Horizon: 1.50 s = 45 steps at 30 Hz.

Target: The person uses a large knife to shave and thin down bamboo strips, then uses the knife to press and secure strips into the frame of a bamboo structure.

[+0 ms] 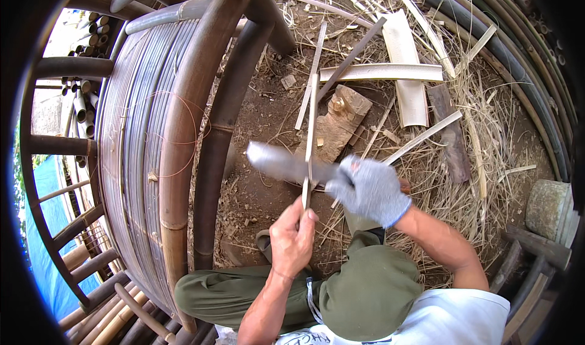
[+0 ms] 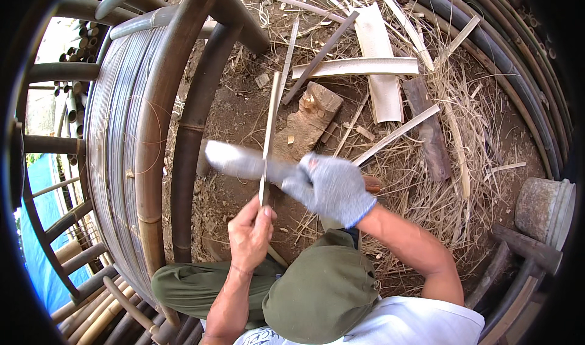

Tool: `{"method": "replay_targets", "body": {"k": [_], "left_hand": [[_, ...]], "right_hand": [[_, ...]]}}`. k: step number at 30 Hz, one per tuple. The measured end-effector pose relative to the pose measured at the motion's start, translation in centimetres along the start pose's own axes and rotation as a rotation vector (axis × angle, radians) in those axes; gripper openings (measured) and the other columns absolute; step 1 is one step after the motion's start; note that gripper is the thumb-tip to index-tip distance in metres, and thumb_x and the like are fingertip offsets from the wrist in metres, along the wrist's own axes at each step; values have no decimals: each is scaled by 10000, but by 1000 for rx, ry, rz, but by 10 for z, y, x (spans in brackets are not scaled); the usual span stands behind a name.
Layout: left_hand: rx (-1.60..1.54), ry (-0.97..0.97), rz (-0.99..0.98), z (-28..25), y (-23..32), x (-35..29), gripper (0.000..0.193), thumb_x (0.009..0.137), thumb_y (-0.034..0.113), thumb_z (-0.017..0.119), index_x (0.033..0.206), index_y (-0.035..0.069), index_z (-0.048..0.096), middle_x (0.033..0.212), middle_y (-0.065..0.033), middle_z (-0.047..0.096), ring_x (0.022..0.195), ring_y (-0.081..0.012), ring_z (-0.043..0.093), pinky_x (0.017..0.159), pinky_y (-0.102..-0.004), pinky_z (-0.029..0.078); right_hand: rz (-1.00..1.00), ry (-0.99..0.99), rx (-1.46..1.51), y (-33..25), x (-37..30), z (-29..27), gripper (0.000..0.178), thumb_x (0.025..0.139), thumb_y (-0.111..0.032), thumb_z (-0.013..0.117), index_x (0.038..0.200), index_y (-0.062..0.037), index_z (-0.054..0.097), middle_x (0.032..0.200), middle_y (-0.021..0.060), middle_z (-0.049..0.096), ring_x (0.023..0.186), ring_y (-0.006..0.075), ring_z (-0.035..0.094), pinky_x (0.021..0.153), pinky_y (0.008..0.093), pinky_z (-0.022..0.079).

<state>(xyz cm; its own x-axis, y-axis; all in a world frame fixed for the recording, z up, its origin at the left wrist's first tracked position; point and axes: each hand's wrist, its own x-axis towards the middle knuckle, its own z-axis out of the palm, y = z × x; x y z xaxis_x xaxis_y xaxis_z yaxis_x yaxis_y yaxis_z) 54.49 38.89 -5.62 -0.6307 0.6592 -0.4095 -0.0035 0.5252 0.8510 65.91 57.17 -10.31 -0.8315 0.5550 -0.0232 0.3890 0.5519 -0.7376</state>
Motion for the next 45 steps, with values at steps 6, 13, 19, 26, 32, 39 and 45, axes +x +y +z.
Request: {"method": "replay_targets", "body": {"k": [6,13,19,26,32,39,45], "left_hand": [[57,-102,41,-7,2,-51,273,1014,46,575,1256,-61,644,828,-21,622,584,-40,533,502,-203,430],[-188,-163,-269,-41,-4,-89,330,1038,128,545,1293,-67,622,832,-35,658,606,-53,562,554,-208,470],[-537,-161,-244,-1,40,11,460,1092,232,493,1483,-6,446,809,-63,625,487,-52,470,445,-185,398],[-434,-59,-218,23,45,15,389,1092,287,507,1346,0,578,683,-5,530,453,-41,412,401,-192,338],[-356,-173,-298,17,41,-27,507,1091,273,504,1543,58,422,665,13,507,468,-34,411,417,-194,343],[-381,-107,-263,-15,26,-65,445,1077,296,505,1367,-41,535,599,13,495,443,-55,407,422,-202,336],[-554,293,204,15,12,56,280,949,23,698,1189,44,555,1128,-73,594,1029,-165,613,954,-317,485]], "right_hand": [[144,90,-270,60,33,-31,486,1003,-542,539,896,-72,601,668,181,620,652,378,678,566,471,529],[409,391,-218,132,58,-85,661,1034,-613,403,977,-5,658,758,191,679,742,319,712,689,442,564],[-35,144,120,8,0,-21,488,933,-561,650,855,-82,602,701,133,594,659,349,653,591,446,522],[4,45,108,3,-14,-10,510,908,-577,669,862,-74,596,684,146,560,637,383,631,562,453,488],[138,107,-48,43,23,-22,443,1007,-486,569,900,-59,610,709,198,617,664,398,664,582,468,518],[481,241,424,95,52,-62,552,1031,-527,498,899,-13,652,654,107,599,559,195,593,546,373,486],[581,-235,995,-15,8,-30,280,975,-305,701,854,-56,662,642,22,629,484,76,572,400,252,389]]}}
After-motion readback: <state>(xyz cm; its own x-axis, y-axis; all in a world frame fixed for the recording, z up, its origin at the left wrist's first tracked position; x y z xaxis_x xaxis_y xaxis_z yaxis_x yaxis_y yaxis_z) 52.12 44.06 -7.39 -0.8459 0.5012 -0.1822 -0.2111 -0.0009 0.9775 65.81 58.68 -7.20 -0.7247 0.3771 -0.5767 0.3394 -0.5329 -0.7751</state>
